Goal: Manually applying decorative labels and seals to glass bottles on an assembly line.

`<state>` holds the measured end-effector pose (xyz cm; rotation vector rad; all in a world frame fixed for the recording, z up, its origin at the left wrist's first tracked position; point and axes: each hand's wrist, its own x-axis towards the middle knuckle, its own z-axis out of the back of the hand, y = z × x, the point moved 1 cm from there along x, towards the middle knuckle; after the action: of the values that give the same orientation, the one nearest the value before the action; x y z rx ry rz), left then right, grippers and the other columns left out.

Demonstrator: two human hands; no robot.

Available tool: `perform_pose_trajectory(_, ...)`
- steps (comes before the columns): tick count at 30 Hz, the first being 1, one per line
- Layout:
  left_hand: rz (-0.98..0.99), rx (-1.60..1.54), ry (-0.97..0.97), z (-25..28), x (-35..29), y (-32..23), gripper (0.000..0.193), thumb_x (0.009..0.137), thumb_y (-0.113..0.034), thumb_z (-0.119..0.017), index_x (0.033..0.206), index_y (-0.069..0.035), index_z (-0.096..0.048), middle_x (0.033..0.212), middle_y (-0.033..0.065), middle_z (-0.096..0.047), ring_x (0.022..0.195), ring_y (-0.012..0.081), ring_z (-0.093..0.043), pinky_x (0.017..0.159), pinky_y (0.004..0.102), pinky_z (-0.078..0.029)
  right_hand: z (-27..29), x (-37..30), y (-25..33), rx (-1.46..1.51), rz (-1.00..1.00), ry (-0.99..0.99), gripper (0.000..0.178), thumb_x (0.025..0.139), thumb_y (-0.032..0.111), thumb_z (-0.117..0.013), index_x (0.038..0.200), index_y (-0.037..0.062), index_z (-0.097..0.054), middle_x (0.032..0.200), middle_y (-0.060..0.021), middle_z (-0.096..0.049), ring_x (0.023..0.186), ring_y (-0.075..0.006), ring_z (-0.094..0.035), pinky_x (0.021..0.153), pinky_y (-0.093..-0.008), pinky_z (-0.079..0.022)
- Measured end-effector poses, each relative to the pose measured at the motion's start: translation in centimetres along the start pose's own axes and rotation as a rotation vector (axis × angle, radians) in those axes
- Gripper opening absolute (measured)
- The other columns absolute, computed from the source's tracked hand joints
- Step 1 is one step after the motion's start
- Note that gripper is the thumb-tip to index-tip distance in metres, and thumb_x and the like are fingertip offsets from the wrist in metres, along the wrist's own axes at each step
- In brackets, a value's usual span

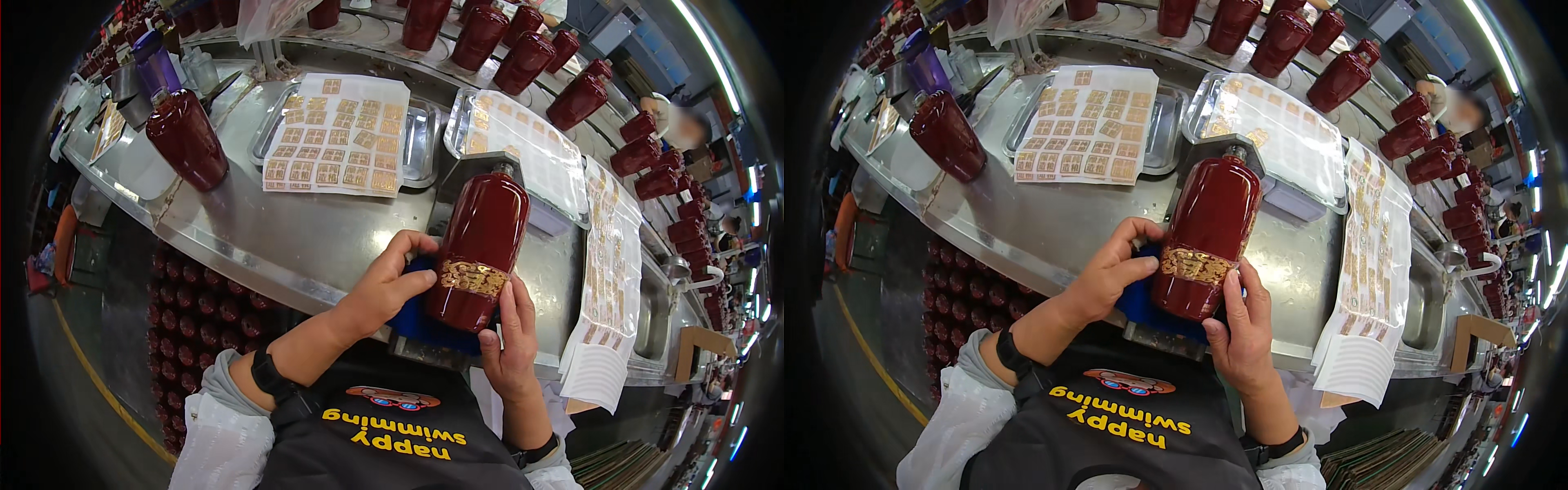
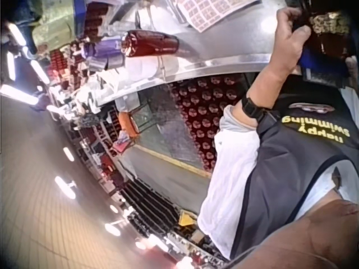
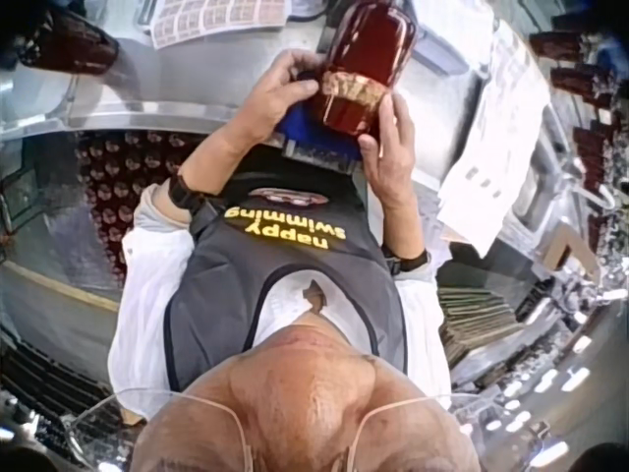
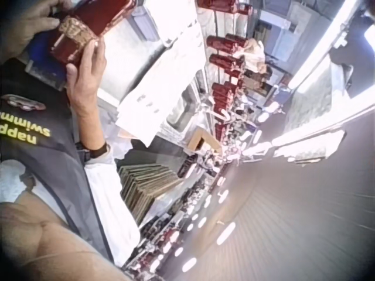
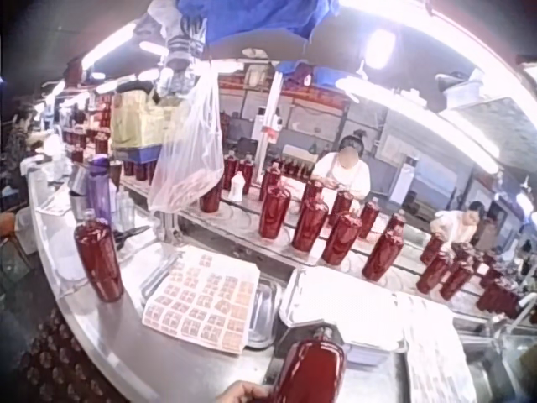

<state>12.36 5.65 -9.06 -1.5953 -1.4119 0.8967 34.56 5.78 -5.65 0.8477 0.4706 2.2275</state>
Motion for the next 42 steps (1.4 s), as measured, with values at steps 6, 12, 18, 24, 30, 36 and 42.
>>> perform_pose_trajectory(6, 0.039, -0.067, 0.020, 0.2, 0.4, -0.1, 0.036, 0.093, -0.014, -0.057, 0.124, -0.005, -0.042, 0.120, 0.0057, -0.047, 0.116, 0.0130, -0.044, 0.105, 0.0312, -0.033, -0.1, 0.0, 0.0, -0.004, 0.001, -0.008, 0.056, 0.095, 0.021, -0.060, 0.141, -0.0057, -0.042, 0.142, -0.0308, -0.038, 0.125, -0.0411, -0.046, 0.103, -0.0445, -0.039)
perform_pose_trajectory(12, 0.068, -0.105, 0.049, 0.6, 0.7, 0.1, 0.034, 0.094, -0.014, -0.058, 0.123, -0.005, -0.043, 0.117, 0.0047, -0.047, 0.113, 0.0120, -0.044, 0.102, 0.0300, -0.036, -0.1, 0.0, 0.0, -0.013, 0.004, -0.013, 0.056, 0.096, 0.022, -0.059, 0.141, -0.0058, -0.042, 0.142, -0.0308, -0.039, 0.126, -0.0411, -0.046, 0.104, -0.0443, -0.039)
perform_pose_trajectory(18, 0.096, -0.104, 0.116, 1.1, 1.1, -0.4, 0.031, 0.095, -0.016, -0.060, 0.120, -0.007, -0.045, 0.114, 0.0038, -0.045, 0.110, 0.0108, -0.043, 0.099, 0.0281, -0.036, -0.2, 0.0, 0.0, -0.008, -0.001, -0.010, 0.056, 0.096, 0.022, -0.058, 0.141, -0.0060, -0.042, 0.142, -0.0308, -0.039, 0.128, -0.0417, -0.045, 0.105, -0.0446, -0.038)
perform_pose_trajectory(24, 0.145, -0.087, 0.147, 1.4, 1.7, -1.0, 0.027, 0.095, -0.018, -0.061, 0.116, -0.010, -0.046, 0.107, 0.0028, -0.049, 0.102, 0.0097, -0.045, 0.092, 0.0260, -0.039, -0.1, 0.0, 0.0, -0.021, 0.000, -0.007, 0.056, 0.096, 0.023, -0.059, 0.141, -0.0061, -0.042, 0.142, -0.0306, -0.039, 0.127, -0.0414, -0.045, 0.105, -0.0446, -0.038)
perform_pose_trajectory(30, 0.154, -0.057, 0.167, 1.6, 2.2, -1.2, 0.023, 0.095, -0.018, -0.061, 0.113, -0.011, -0.047, 0.101, 0.0011, -0.051, 0.096, 0.0085, -0.046, 0.087, 0.0245, -0.040, -0.1, 0.0, 0.0, -0.014, 0.003, -0.010, 0.056, 0.096, 0.023, -0.058, 0.141, -0.0059, -0.042, 0.143, -0.0300, -0.039, 0.127, -0.0410, -0.045, 0.105, -0.0446, -0.038)
perform_pose_trajectory(36, 0.147, 0.017, 0.213, 1.9, 2.4, -1.9, 0.024, 0.095, -0.021, -0.062, 0.111, -0.012, -0.047, 0.100, 0.0007, -0.050, 0.094, 0.0075, -0.045, 0.084, 0.0236, -0.040, -0.1, -0.1, 0.0, -0.010, -0.006, -0.010, 0.056, 0.096, 0.023, -0.058, 0.141, -0.0058, -0.042, 0.143, -0.0299, -0.038, 0.127, -0.0409, -0.045, 0.105, -0.0450, -0.038)
perform_pose_trajectory(42, 0.143, 0.098, 0.174, 1.6, 2.1, -1.8, 0.029, 0.095, -0.027, -0.063, 0.112, -0.010, -0.046, 0.098, 0.0006, -0.051, 0.090, 0.0073, -0.046, 0.082, 0.0235, -0.040, 0.0, 0.0, 0.1, -0.003, -0.006, -0.008, 0.055, 0.096, 0.023, -0.059, 0.140, -0.0062, -0.042, 0.142, -0.0305, -0.038, 0.127, -0.0412, -0.045, 0.104, -0.0447, -0.038)
